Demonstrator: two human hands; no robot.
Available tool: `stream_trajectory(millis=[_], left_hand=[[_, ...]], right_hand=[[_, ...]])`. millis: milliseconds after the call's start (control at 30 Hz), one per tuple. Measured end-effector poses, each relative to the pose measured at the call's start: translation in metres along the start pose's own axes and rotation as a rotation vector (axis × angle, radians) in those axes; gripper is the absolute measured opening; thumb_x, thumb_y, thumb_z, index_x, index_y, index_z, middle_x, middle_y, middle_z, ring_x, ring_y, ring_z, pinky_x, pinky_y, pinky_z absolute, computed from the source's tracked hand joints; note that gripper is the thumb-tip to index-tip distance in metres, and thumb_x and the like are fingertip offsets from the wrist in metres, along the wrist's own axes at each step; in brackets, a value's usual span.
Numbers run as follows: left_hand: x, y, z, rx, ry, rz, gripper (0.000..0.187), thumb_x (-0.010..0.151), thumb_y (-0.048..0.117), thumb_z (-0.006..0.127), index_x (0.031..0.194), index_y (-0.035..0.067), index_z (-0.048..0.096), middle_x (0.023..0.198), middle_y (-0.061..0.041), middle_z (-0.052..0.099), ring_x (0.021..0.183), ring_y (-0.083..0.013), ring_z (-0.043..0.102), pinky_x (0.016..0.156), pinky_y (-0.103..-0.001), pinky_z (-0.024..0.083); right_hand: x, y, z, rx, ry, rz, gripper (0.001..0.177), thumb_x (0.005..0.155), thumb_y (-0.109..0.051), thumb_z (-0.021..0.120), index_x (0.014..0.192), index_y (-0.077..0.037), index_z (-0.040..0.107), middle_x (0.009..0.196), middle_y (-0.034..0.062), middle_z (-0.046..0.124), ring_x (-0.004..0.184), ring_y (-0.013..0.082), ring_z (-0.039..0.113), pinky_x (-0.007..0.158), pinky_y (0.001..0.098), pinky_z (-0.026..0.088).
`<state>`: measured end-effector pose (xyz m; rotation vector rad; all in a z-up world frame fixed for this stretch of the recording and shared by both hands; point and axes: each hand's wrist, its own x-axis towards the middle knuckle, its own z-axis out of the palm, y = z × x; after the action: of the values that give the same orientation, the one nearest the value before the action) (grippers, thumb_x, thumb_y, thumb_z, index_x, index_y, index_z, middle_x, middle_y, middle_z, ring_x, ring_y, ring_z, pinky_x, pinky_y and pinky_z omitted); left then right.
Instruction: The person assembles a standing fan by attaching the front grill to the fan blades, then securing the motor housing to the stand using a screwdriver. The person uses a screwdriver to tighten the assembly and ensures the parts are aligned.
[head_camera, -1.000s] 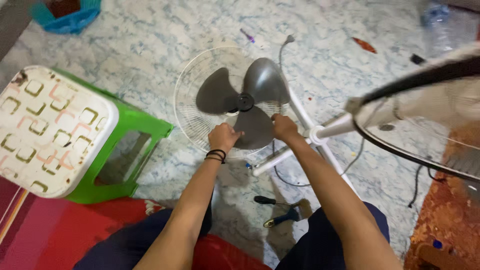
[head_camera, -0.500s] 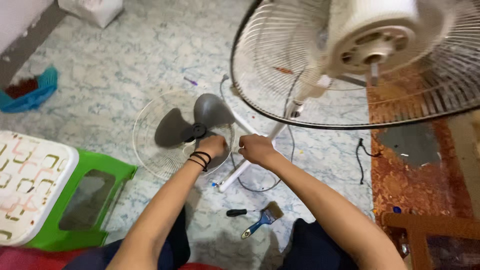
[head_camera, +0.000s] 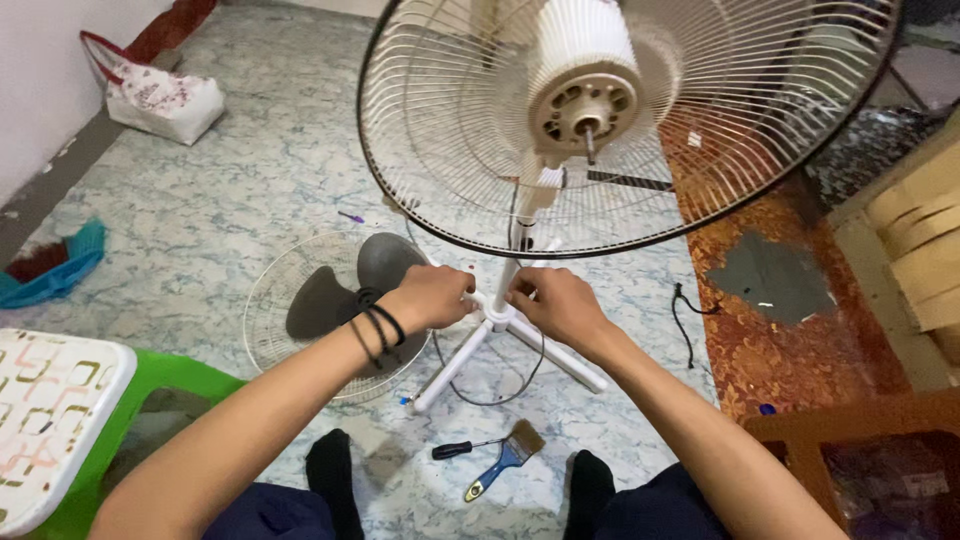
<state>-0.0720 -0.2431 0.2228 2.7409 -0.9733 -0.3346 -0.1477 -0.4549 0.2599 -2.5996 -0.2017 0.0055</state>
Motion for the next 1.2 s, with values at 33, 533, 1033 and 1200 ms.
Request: stream_trajectory(millis=[33,533,1033,1200], left_hand=[[-0.005,0.005,-0.004,-0.040,0.044,0.012,0.038,0.090,0.042,0.067,0.116,0.015,0.071,0.103,-0.013,0.074,0.100,-0.0350,0.070,0.084,-0.050,0.055],[0.015,0.034,0.014,-0.070,0.358,0.171,0.063,0.080,0.029,0.076,0.134,0.007,0.054,0.128,-0.017,0.057,0.116,-0.0378,0.059,0.089,-0.052,0.051],[0.019,0.039,0.021,0.018,0.327,0.158,0.067,0.077,0.022,0.078,0.137,0.007,0.053,0.149,-0.019,0.042,0.120,-0.0391,0.057,0.088,-0.054,0.052],[0.019,0.034,0.018,-0.048,0.355,0.170,0.063,0.082,0.024,0.076,0.138,0.008,0.053,0.144,-0.020,0.048,0.122,-0.0400,0.057,0.092,-0.055,0.050]], right_hand=[[-0.004,0.003,-0.006,-0.005,0.026,0.008,0.022,0.088,-0.031,0.070,0.098,-0.012,0.077,0.091,0.0089,0.078,0.081,0.0285,0.076,0.071,0.0426,0.058],[-0.036,0.078,-0.026,0.066,0.208,0.191,0.045,0.090,-0.032,0.073,0.128,-0.011,0.061,0.109,0.0094,0.076,0.086,0.0280,0.076,0.076,0.0424,0.057],[-0.032,0.099,-0.011,0.040,0.144,0.166,0.074,0.086,-0.029,0.076,0.148,-0.008,0.043,0.141,0.0196,0.056,0.106,0.0317,0.071,0.089,0.0431,0.056],[-0.027,0.086,-0.019,0.087,0.190,0.202,0.061,0.088,-0.031,0.073,0.141,-0.007,0.053,0.130,0.0136,0.069,0.097,0.0264,0.075,0.085,0.0415,0.057]])
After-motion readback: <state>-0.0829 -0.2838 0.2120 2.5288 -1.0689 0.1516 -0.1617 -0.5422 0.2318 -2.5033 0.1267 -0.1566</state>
